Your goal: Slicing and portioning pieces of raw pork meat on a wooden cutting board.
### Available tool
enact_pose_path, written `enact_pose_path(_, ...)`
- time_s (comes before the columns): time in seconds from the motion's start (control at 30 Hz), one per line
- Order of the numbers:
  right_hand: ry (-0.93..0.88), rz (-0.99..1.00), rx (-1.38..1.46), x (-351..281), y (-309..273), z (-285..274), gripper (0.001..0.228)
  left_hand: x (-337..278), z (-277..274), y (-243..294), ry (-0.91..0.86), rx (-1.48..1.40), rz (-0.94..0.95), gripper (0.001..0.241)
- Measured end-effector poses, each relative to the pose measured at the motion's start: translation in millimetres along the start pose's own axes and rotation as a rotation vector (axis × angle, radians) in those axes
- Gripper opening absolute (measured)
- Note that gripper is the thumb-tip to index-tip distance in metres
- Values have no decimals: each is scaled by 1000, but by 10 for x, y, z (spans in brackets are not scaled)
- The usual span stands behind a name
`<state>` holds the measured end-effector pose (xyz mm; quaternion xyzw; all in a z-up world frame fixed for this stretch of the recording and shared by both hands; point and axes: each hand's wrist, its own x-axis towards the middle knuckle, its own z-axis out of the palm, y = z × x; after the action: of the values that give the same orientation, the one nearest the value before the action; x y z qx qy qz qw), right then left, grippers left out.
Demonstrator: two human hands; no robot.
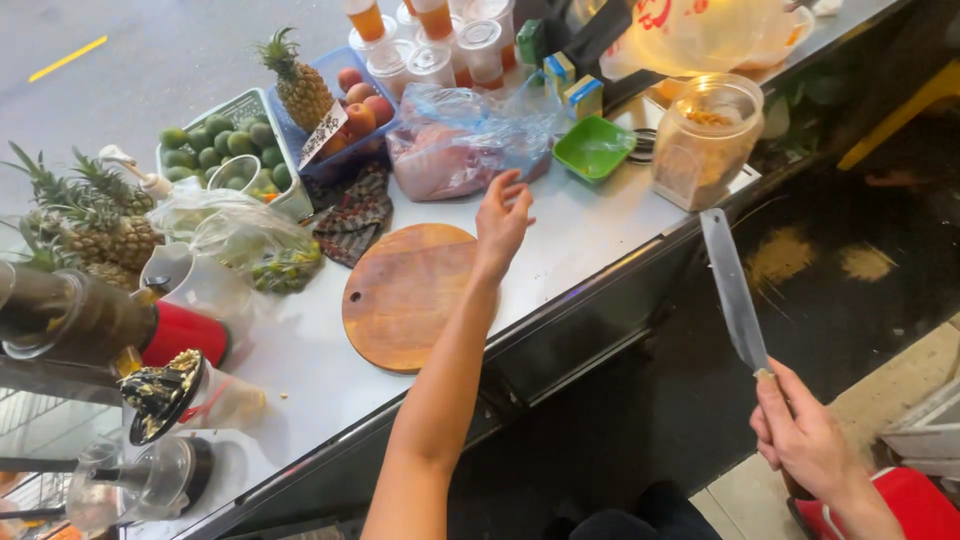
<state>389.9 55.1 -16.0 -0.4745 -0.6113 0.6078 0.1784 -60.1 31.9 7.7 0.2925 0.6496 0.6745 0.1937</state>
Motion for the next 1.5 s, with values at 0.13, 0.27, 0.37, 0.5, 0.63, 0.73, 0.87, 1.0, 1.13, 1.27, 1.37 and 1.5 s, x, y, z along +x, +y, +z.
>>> enact_pose_path(0.13,-96,-7,-42,360,-256,310,53,1038,-14,-202,64,617,575,44)
enact_pose_path(0.27,-187,-28,-75,850,-420,510,53,1825,-240,-248,24,983,671,44)
enact_pose_path(0.37,-280,-84,-88,1306,-563,624,53,2075,-609,129,-76,1693,396,34)
enact_pose_path(0.5,-323,-396,-517,1883,-1051,831,51,2177,-1160,315,-75,1496,470,28)
enact_pose_path(0.63,-364,-694,-917,2306,-1541,1122,52,1591,-1177,590,-349,1007,315,20)
enact_pose_path(0.73,-426,-705,-1107,2604,-1628,1277,54,1077,-1345,380,-395,1218,19,34)
enact_pose_path(0.87,-470,-789,-1133,2912,-1564,1431,52,929,-1968,21,-459,986,-109,40)
enact_pose_path(1.0,-476,-746,-1097,2891,-1530,1525,47,1223,-1876,26,-162,1241,-259,42)
enact_pose_path(1.13,-439,-728,-1033,2917,-1384,1562,46,1872,-1574,-358,-51,970,225,65)
enact_pose_path(1.27,-411,-688,-1014,2894,-1358,1617,46,2475,-1492,-593,-17,990,155,51)
enact_pose_path(1.37,-371,-669,-1003,2863,-1337,1640,48,2623,-1560,-586,21,1208,-140,44)
enact_pose_path(1.5,-309,-707,-984,2783,-1325,1659,49,2837,-1588,-1029,-53,1213,-106,54)
